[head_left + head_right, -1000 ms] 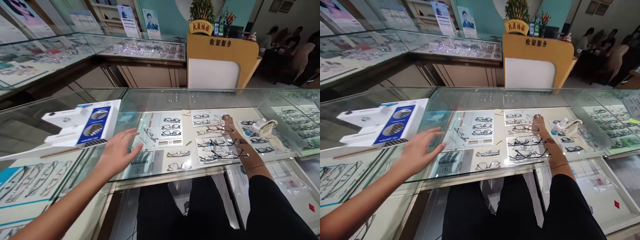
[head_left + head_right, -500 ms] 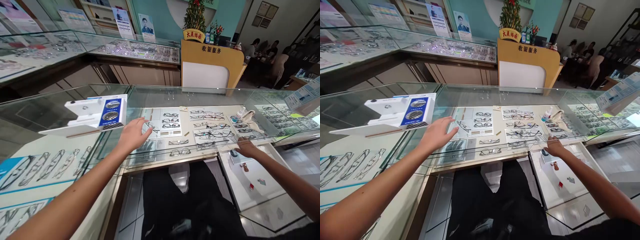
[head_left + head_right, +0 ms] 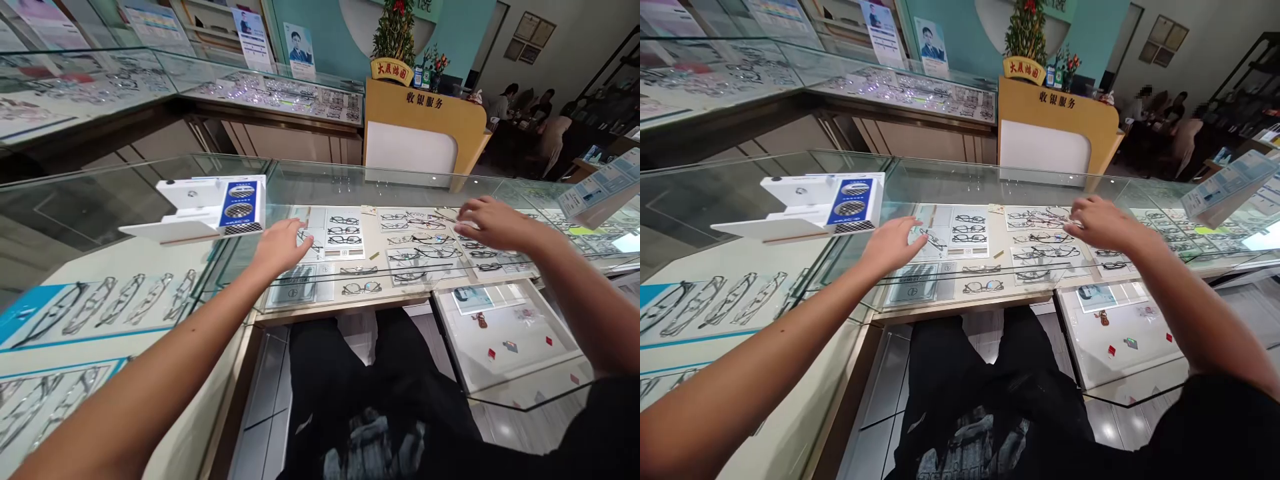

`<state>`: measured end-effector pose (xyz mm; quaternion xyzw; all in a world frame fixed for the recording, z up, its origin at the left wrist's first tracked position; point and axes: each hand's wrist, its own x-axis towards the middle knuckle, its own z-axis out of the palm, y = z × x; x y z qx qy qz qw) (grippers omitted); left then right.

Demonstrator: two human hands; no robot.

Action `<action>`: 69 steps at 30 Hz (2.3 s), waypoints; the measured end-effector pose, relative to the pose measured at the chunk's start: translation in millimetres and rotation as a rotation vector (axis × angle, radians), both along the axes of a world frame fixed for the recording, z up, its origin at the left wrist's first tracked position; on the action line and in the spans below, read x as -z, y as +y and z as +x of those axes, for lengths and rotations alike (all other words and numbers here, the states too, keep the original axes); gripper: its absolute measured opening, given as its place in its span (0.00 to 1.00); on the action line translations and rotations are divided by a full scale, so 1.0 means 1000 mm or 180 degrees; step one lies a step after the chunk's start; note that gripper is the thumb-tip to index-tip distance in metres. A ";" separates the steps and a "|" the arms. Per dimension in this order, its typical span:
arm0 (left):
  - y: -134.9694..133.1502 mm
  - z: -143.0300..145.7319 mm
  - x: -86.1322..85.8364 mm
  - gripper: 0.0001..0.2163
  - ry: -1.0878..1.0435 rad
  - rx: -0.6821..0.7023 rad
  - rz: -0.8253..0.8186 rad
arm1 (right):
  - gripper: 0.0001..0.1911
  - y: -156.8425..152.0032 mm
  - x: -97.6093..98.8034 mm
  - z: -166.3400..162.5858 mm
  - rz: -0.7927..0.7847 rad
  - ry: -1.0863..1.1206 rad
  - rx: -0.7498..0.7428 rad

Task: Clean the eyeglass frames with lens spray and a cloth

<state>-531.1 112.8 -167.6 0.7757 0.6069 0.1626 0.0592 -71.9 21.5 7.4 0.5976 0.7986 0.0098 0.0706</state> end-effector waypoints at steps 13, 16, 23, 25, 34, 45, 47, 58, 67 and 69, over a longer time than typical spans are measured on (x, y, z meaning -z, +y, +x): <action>0.004 0.003 -0.005 0.26 -0.0027 0.0066 -0.0101 | 0.24 0.139 0.077 -0.036 0.0216 -0.0584 0.0152; 0.003 0.003 -0.006 0.24 -0.0035 0.0059 -0.0133 | 0.24 0.143 0.085 -0.033 0.0153 -0.0554 0.0154; 0.004 0.001 0.000 0.23 -0.0114 0.0060 -0.0055 | 0.23 0.105 0.078 -0.016 0.0488 -0.0349 0.0143; 0.004 0.000 0.000 0.23 -0.0125 0.0051 -0.0030 | 0.21 0.069 0.069 0.000 0.0792 -0.0275 -0.0033; -0.005 -0.006 -0.006 0.24 -0.0164 0.0149 -0.0116 | 0.36 -0.171 0.064 0.119 0.1027 0.0368 0.0846; -0.082 0.055 -0.078 0.09 -0.1229 0.0966 -0.0858 | 0.24 -0.252 0.152 0.124 0.1387 0.1282 0.1727; -0.103 0.081 -0.080 0.10 -0.1342 0.1796 -0.1974 | 0.19 -0.237 0.154 0.121 0.1758 0.1220 0.1448; -0.157 0.131 0.091 0.19 -0.2544 -0.0086 -0.5272 | 0.17 -0.169 0.161 0.130 0.2992 0.1233 0.1296; -0.137 0.099 0.164 0.07 -0.5063 -0.3008 -0.3550 | 0.17 -0.098 0.154 0.128 0.3104 0.1122 0.1890; -0.135 0.099 0.170 0.07 -0.5247 -0.3109 -0.3333 | 0.19 -0.085 0.152 0.124 0.3382 0.1075 0.1932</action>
